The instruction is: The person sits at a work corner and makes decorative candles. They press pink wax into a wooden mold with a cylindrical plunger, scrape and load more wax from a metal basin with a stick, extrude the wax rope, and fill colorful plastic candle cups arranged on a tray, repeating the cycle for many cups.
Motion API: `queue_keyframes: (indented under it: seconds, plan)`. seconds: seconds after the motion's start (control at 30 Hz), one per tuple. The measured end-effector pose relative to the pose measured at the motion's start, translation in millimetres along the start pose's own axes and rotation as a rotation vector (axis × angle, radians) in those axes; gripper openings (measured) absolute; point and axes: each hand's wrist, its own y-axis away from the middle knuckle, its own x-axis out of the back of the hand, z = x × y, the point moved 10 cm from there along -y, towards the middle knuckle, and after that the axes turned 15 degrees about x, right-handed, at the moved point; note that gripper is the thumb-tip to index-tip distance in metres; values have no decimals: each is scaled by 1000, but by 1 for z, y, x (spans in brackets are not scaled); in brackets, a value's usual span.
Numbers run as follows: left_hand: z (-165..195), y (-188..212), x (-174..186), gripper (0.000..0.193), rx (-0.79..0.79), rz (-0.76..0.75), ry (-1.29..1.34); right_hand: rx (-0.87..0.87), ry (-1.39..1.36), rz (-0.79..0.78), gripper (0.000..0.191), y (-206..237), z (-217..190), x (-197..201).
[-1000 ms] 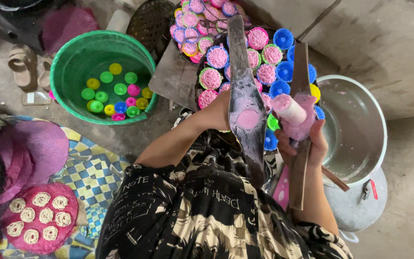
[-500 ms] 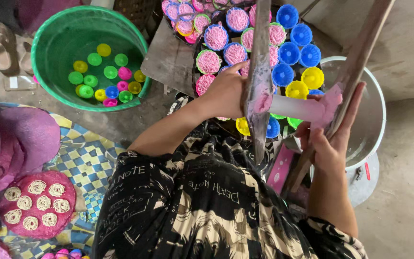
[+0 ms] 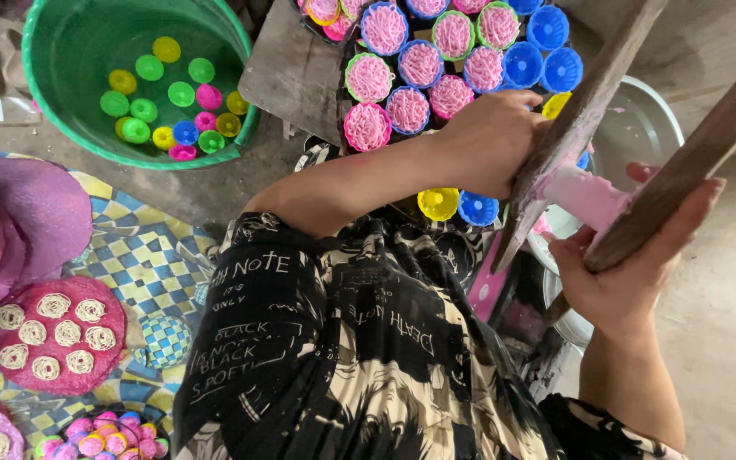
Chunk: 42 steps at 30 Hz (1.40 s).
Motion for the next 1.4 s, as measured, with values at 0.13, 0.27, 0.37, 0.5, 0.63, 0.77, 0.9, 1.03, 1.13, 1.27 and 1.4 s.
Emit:
queue_keyframes:
  seconds: [0.13,0.27,0.37,0.5,0.63,0.77,0.9,1.03,1.13,1.27,1.4]
  plan:
    - [-27,3,-16,42,149,-115,-4,-192,-404,-19,129,-6,21,-16]
    - [-41,-6,8,51,219,-66,69,-426,-1214,-195,136,14,27,-71]
    - [-12,-18,29,105,-41,-565,1018,-421,-1321,-320,145,49,35,-84]
    - [24,-45,71,87,-398,-796,1535,-244,-1662,-566,141,100,27,-78]
    - [33,-73,56,86,-483,-756,1678,-193,-1737,-592,142,125,33,-50]
    - [-6,-84,13,74,-229,-552,1750,-480,-1698,-536,143,121,50,-39]
    - [-60,-85,-10,54,-70,-394,1877,-740,-1352,-546,145,114,73,-47]
    - [-99,-67,-28,62,8,-328,2098,-845,-1256,-526,138,106,75,-53]
    - [-109,-52,-34,61,4,-294,2114,-853,-1258,-517,133,102,69,-55]
    - [-114,-38,-25,54,21,-213,2032,-809,-1227,-492,125,99,67,-59]
    - [-119,-35,-4,49,29,-163,1958,-764,-1270,-462,115,96,70,-70]
